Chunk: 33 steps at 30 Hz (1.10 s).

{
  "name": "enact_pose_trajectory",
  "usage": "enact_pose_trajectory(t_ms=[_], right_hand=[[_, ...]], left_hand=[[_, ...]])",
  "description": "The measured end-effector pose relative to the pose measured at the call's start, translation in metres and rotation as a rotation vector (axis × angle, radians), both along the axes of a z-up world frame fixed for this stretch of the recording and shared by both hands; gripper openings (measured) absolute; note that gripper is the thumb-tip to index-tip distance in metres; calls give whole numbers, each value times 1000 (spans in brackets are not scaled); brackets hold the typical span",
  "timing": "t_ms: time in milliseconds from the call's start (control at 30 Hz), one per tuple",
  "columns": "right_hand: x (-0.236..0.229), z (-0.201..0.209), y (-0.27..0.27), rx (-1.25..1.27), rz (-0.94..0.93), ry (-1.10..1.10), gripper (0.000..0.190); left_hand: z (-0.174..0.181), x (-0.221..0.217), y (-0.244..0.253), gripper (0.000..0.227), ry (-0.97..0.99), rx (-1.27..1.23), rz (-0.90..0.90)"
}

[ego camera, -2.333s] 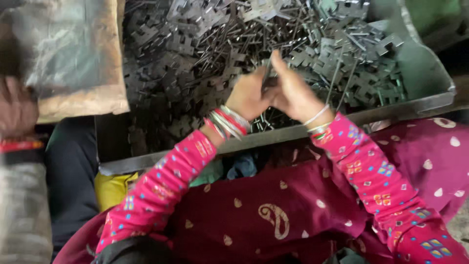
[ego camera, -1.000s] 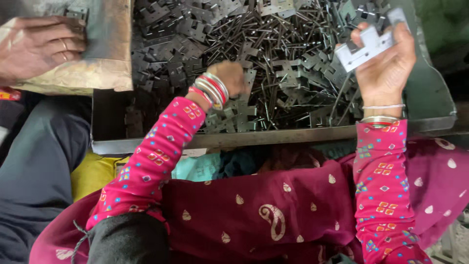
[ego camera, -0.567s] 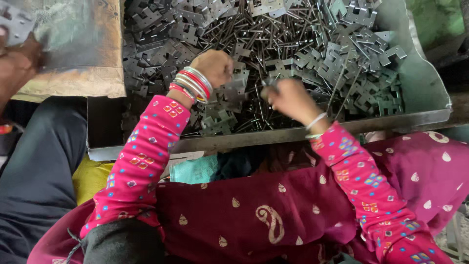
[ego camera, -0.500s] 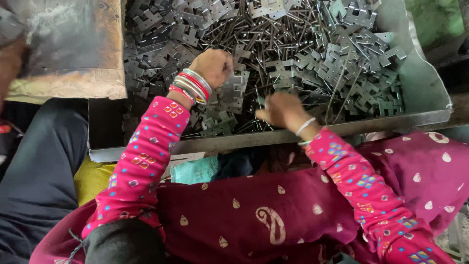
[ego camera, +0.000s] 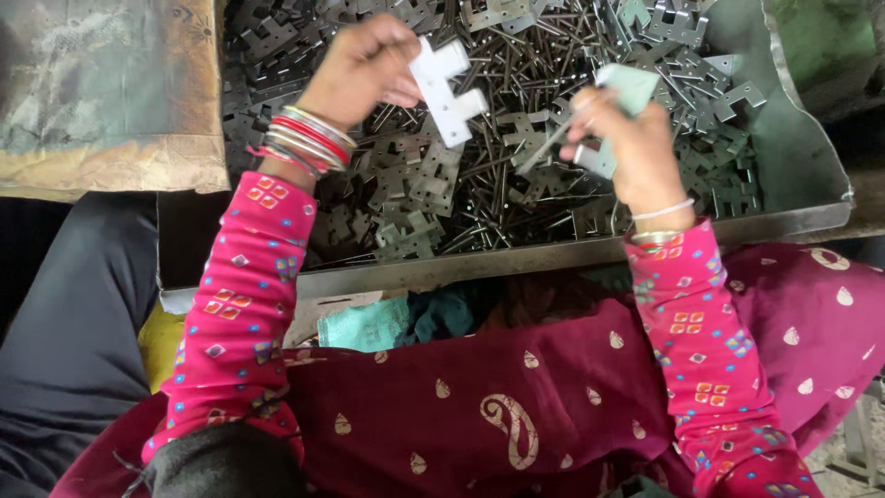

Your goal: The person sits on the floor and repeatedly picks up small metal brackets and pins from a large bin, inserts the pins into the brackets, and places the assembled units back into the bin. The task continues throughout the clip with no visible change in the overall pile.

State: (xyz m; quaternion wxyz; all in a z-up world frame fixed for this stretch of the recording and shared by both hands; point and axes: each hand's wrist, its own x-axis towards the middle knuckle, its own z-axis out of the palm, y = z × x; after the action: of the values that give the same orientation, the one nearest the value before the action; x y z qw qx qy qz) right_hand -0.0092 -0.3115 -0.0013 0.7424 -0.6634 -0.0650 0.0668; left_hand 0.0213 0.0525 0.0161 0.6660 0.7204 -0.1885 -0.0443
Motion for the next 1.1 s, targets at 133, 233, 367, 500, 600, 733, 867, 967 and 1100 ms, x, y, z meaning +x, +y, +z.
enact_pose_trajectory(t_ms=[133, 233, 367, 500, 600, 733, 867, 967, 1100], right_hand=[[2, -2, 1, 338, -15, 222, 20], [-1, -10, 19, 247, 98, 405, 30], [-14, -21, 53, 300, 310, 453, 48], [-19, -23, 58, 241, 268, 542, 68], [-11, -25, 42, 89, 296, 416, 69], [6, -43, 16, -980, -6, -407, 43], [23, -73, -1, -1538, 158, -332, 31], [32, -81, -13, -1538, 59, -435, 25], [35, -69, -48, -1442, -150, -482, 17]], left_hand=[[14, -11, -19, 24, 410, -306, 313], [6, -21, -61, 34, 496, -278, 263], [-38, -42, -130, 52, 255, 283, 224], [-80, -50, -148, 43, 60, 395, 364], [-84, -37, -133, 35, 131, 62, 336], [-58, -17, -102, 32, 140, -126, 71], [-33, -6, -74, 30, -363, 688, 509], [-19, 13, -30, 53, -674, 1255, 919], [-18, 32, 83, 9, -328, 1754, 1083]])
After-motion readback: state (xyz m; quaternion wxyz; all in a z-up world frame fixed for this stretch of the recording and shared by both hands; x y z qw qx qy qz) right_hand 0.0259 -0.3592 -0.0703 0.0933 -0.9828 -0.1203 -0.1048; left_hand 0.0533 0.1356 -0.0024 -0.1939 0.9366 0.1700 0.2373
